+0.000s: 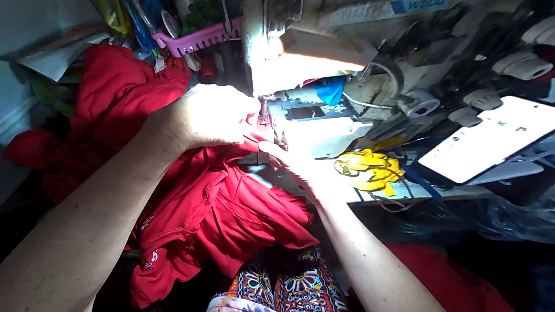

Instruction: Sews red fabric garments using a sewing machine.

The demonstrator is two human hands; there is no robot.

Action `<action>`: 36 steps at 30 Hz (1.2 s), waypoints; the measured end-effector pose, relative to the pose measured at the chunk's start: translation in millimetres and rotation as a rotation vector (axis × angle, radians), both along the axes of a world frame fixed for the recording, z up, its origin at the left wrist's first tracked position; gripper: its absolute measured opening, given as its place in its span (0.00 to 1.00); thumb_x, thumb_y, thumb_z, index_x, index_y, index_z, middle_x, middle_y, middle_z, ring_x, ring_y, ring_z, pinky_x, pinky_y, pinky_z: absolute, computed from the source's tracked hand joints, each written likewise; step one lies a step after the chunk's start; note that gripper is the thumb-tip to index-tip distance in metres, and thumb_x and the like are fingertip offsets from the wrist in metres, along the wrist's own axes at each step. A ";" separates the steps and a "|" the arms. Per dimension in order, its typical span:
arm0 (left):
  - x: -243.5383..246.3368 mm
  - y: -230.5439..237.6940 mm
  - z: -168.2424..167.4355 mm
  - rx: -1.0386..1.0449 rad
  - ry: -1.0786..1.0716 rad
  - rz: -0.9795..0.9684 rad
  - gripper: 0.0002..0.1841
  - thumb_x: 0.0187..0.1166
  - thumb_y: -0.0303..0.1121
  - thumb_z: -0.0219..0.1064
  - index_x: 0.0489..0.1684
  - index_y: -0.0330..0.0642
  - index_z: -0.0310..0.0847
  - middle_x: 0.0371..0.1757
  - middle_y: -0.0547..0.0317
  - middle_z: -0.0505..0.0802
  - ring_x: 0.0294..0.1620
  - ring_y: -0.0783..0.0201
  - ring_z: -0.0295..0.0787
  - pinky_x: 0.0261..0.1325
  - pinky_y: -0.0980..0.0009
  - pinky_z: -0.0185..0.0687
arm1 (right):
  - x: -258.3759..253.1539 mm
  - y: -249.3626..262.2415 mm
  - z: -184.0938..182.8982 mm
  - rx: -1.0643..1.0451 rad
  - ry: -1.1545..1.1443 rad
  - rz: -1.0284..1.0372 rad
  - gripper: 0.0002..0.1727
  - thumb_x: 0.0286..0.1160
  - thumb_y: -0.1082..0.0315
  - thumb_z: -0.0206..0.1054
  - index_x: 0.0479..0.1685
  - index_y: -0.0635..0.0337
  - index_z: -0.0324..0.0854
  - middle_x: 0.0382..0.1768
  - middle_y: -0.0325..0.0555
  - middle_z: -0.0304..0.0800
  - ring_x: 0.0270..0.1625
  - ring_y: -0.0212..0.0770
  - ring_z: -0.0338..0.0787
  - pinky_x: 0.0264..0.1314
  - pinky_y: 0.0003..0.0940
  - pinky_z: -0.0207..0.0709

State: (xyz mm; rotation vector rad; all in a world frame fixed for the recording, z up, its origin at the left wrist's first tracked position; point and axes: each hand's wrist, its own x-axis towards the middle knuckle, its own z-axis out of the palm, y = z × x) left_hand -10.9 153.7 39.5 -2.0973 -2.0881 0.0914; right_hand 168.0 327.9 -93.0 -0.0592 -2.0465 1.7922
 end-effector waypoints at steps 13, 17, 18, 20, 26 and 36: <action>61.7 16.9 40.7 -0.084 0.019 0.320 0.06 0.74 0.34 0.67 0.36 0.41 0.86 0.38 0.47 0.90 0.44 0.43 0.89 0.39 0.42 0.75 | 22.9 -11.2 7.8 0.012 -0.079 -0.014 0.18 0.82 0.54 0.67 0.59 0.56 0.79 0.23 0.32 0.78 0.19 0.23 0.74 0.22 0.18 0.72; 0.0 14.6 4.9 0.026 -0.175 -0.072 0.11 0.74 0.49 0.68 0.34 0.54 0.85 0.27 0.68 0.85 0.28 0.69 0.83 0.30 0.65 0.77 | 24.5 -10.8 9.3 0.055 -0.077 -0.021 0.20 0.82 0.54 0.67 0.62 0.58 0.79 0.26 0.36 0.82 0.21 0.25 0.77 0.25 0.21 0.75; -18.6 16.1 -10.8 0.094 -0.210 -0.175 0.13 0.73 0.53 0.67 0.37 0.55 0.86 0.27 0.71 0.85 0.28 0.72 0.83 0.30 0.68 0.77 | 19.0 -7.6 5.5 0.058 -0.054 -0.016 0.20 0.81 0.54 0.68 0.61 0.59 0.79 0.26 0.37 0.82 0.21 0.26 0.78 0.24 0.22 0.76; -1.8 17.4 3.3 -0.004 -0.173 -0.095 0.14 0.75 0.55 0.66 0.38 0.57 0.84 0.29 0.69 0.86 0.31 0.70 0.85 0.32 0.65 0.79 | 5.1 -1.5 -0.1 0.056 -0.019 -0.016 0.19 0.78 0.56 0.70 0.57 0.61 0.80 0.25 0.34 0.84 0.21 0.25 0.80 0.24 0.22 0.78; 56.1 22.5 41.7 -0.148 -0.112 0.273 0.10 0.77 0.39 0.67 0.29 0.45 0.85 0.32 0.53 0.88 0.38 0.51 0.87 0.37 0.47 0.75 | 2.4 -2.4 1.1 0.005 -0.013 -0.006 0.15 0.77 0.59 0.69 0.52 0.59 0.80 0.23 0.34 0.82 0.19 0.25 0.78 0.22 0.22 0.75; 41.0 13.5 27.7 -0.156 -0.379 0.115 0.14 0.77 0.39 0.72 0.23 0.43 0.81 0.26 0.62 0.83 0.30 0.69 0.78 0.36 0.66 0.70 | 20.7 -10.0 2.3 0.104 -0.020 -0.062 0.19 0.82 0.55 0.67 0.58 0.61 0.80 0.25 0.37 0.82 0.20 0.26 0.77 0.23 0.22 0.74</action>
